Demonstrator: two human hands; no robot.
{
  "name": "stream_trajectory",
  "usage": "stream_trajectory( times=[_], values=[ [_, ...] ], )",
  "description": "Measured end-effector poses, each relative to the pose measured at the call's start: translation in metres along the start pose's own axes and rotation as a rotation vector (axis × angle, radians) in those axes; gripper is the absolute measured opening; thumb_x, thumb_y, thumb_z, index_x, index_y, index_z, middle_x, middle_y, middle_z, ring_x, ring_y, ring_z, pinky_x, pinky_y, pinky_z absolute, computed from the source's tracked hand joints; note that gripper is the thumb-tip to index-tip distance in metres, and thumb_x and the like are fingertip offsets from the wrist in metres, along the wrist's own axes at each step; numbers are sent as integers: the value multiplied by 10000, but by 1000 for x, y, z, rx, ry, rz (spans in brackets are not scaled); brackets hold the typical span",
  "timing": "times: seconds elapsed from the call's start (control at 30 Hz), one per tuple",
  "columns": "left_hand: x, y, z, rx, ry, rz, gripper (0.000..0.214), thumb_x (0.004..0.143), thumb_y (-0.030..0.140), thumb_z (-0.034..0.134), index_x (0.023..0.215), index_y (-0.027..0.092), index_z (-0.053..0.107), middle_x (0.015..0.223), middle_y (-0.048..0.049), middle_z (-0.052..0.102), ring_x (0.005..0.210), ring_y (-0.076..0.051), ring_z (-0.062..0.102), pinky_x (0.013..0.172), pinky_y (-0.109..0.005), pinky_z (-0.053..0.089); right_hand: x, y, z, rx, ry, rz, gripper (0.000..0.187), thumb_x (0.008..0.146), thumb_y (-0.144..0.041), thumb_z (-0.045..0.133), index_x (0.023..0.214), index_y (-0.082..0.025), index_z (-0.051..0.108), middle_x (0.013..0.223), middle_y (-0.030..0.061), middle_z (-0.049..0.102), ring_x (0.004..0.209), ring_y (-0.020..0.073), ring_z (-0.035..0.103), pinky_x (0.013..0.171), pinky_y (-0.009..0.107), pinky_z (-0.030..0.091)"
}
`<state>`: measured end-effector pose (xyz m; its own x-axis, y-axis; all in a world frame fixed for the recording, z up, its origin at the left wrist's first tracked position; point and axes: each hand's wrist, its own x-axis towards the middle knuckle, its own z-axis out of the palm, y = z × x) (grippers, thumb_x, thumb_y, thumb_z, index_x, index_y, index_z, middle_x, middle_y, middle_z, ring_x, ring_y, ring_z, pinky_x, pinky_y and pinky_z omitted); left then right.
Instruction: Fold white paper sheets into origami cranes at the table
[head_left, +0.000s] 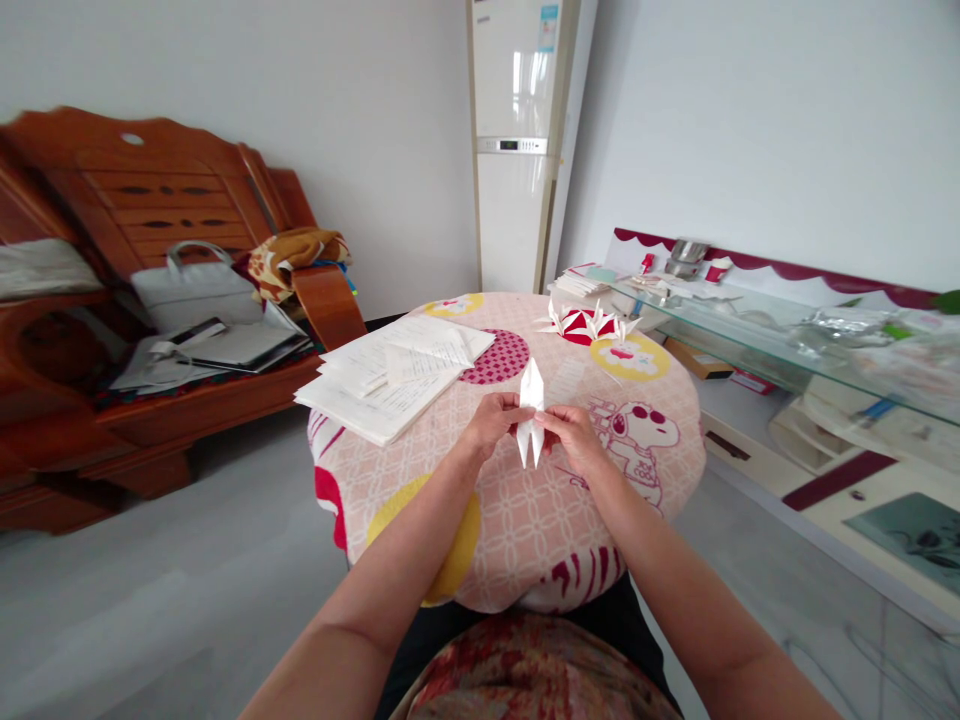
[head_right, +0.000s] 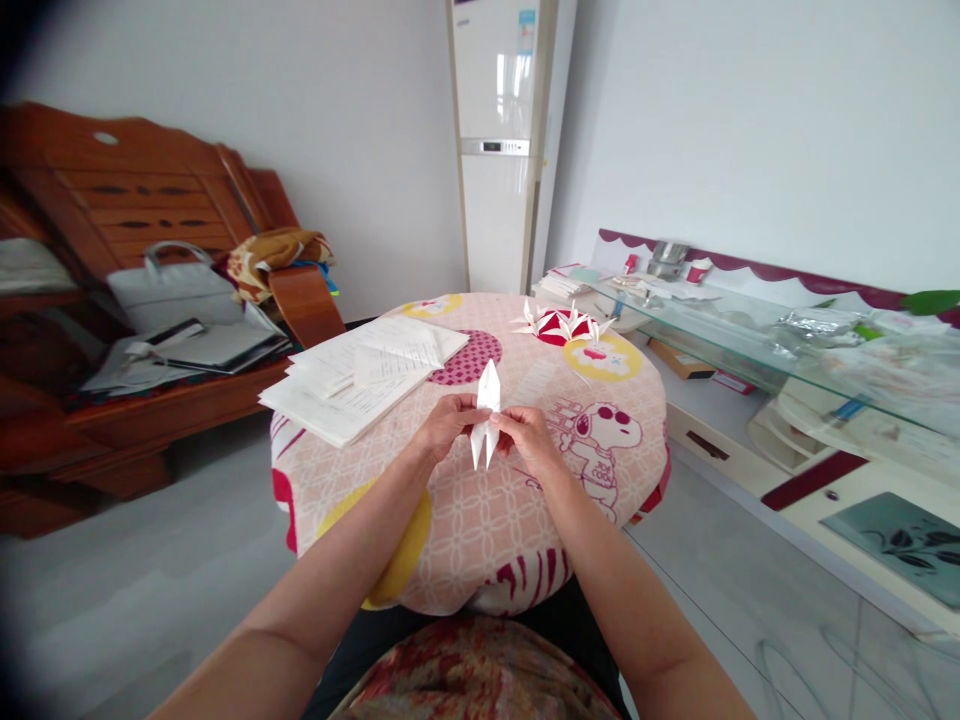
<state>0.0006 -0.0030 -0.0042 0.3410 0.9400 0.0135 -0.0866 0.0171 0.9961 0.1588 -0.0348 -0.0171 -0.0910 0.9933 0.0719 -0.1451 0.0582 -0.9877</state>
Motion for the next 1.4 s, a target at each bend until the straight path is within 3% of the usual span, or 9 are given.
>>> stream_trajectory(
  times=[0.2, 0.37, 0.6, 0.87, 1.07, 1.27, 1.4],
  values=[
    [0, -3, 2, 61, -21, 53, 329, 703, 435, 726, 631, 137, 607, 569, 3, 582, 487, -85, 488, 496, -219, 347, -1, -2, -1, -30, 63, -101, 261, 699, -361, 741, 535, -200, 615, 481, -11, 581, 426, 119, 473, 437, 258, 341],
    [-1, -2, 0, 87, -36, 128, 364, 728, 448, 720, 591, 149, 564, 514, 27, 517, 457, -69, 420, 472, -213, 290, -2, -3, 0, -30, 41, -72, 269, 711, -403, 737, 558, -205, 637, 506, 6, 608, 449, 135, 502, 449, 268, 365],
    [-3, 2, 1, 64, -120, 13, 362, 681, 458, 772, 761, 118, 679, 633, -8, 624, 532, -99, 511, 523, -221, 352, 0, 0, -2, -9, 127, -103, 271, 699, -409, 748, 560, -204, 638, 489, -7, 590, 446, 127, 500, 447, 260, 356],
    [-2, 2, 2, 65, -68, -53, 313, 614, 401, 784, 673, 128, 642, 599, 3, 599, 520, -94, 497, 524, -224, 356, 2, 0, -1, 30, 231, -120, 259, 689, -427, 752, 604, -204, 652, 536, -7, 619, 467, 134, 524, 446, 264, 382],
    [-4, 3, 2, 200, -56, 22, 261, 611, 361, 757, 611, 137, 624, 552, 31, 541, 507, -77, 432, 496, -212, 296, 2, -3, -1, 70, 205, -68, 223, 624, -383, 776, 607, -190, 665, 558, 4, 637, 466, 127, 529, 446, 259, 391],
    [-4, 0, 3, 235, -58, -30, 249, 636, 369, 721, 590, 144, 625, 532, 30, 529, 496, -85, 418, 474, -218, 262, 4, -2, -1, 84, 303, -57, 194, 584, -339, 782, 595, -188, 662, 523, -1, 626, 444, 119, 506, 428, 255, 366],
    [-3, -2, -1, 239, -89, -44, 224, 626, 338, 727, 572, 151, 617, 516, 37, 513, 477, -79, 399, 462, -217, 245, 3, -2, -1, 92, 282, -67, 207, 602, -346, 783, 594, -187, 651, 541, -2, 628, 453, 118, 514, 435, 257, 377]
  ],
)
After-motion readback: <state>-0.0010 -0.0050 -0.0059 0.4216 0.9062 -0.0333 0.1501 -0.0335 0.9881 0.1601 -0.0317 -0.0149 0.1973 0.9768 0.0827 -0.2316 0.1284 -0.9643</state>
